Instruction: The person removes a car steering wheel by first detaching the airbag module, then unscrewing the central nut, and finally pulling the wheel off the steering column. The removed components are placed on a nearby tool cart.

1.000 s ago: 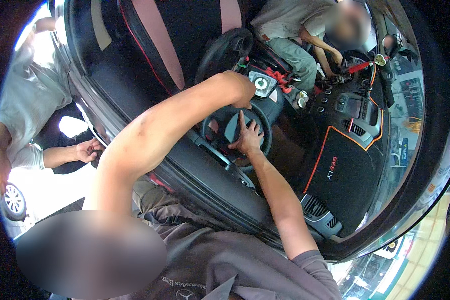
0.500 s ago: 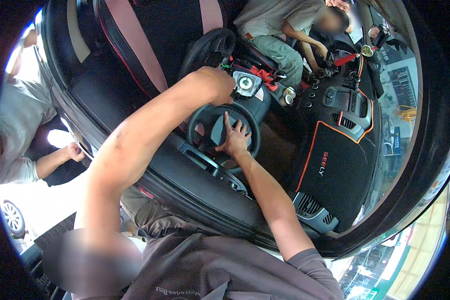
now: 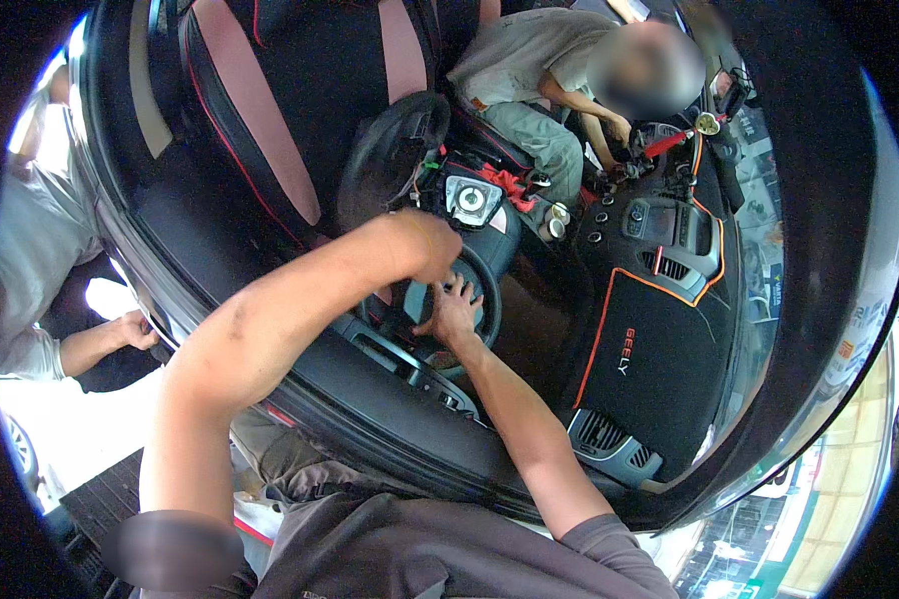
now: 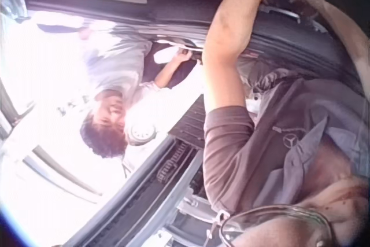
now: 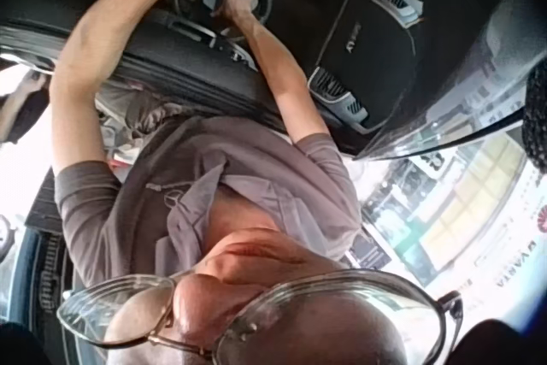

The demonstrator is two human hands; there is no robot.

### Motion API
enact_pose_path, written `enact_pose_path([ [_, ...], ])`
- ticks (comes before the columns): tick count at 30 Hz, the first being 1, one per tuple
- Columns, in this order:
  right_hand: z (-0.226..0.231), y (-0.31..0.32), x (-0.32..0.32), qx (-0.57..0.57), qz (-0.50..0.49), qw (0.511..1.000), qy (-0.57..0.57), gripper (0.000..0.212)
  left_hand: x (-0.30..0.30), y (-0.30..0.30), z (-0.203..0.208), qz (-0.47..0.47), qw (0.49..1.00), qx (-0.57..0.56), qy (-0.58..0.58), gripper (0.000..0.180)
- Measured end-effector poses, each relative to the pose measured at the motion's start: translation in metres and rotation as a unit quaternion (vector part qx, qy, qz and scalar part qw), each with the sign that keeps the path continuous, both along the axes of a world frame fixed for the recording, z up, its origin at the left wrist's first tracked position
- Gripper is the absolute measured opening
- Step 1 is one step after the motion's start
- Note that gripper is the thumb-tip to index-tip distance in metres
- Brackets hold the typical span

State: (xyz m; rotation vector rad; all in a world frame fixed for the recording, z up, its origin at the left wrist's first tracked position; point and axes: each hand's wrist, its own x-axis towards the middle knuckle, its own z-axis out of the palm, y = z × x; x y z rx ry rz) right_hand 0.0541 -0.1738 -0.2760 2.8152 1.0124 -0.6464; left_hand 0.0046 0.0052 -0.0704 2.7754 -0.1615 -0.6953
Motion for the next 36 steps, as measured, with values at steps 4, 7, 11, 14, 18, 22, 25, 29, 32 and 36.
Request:
enact_pose_path([
  [4,-0.037,-0.013,0.013,0.004,0.029,0.999,-0.016,0.131,-0.001,-0.025,-0.010,-0.073,0.996,-0.004,0.050,0.049],
  [7,-0.060,-0.023,0.018,0.004,0.043,0.999,-0.022,0.129,-0.001,-0.034,-0.015,-0.108,0.993,-0.005,0.055,0.048],
  [11,-0.056,-0.007,0.012,0.012,-0.007,1.000,-0.015,0.128,-0.003,-0.040,-0.045,-0.120,0.992,-0.018,0.017,0.052],
  [14,0.001,0.002,0.002,0.006,-0.028,1.000,0.010,0.129,-0.003,-0.044,-0.031,-0.140,0.990,0.003,0.025,0.053],
  [18,-0.035,-0.010,0.008,-0.001,0.018,1.000,-0.015,0.128,-0.004,-0.035,-0.017,-0.115,0.992,0.012,0.050,0.048],
  [22,-0.044,-0.019,0.011,0.029,0.022,0.999,-0.018,0.128,-0.007,-0.027,0.004,-0.072,0.997,-0.015,0.037,0.043],
  [25,-0.044,-0.021,0.010,0.028,0.035,0.999,-0.029,0.127,-0.007,-0.028,0.006,-0.056,0.998,-0.017,0.037,0.042],
  [29,-0.030,-0.008,0.007,0.008,0.013,0.999,-0.028,0.138,0.000,-0.005,0.003,-0.039,0.999,-0.019,0.010,0.048],
  [32,0.009,-0.004,-0.003,0.016,-0.017,1.000,-0.007,0.147,0.015,0.034,0.023,0.011,0.995,-0.090,-0.045,0.055],
  [36,-0.001,-0.002,0.001,0.013,-0.015,1.000,-0.013,0.152,0.072,0.122,-0.003,0.321,0.908,-0.261,-0.067,0.069],
])
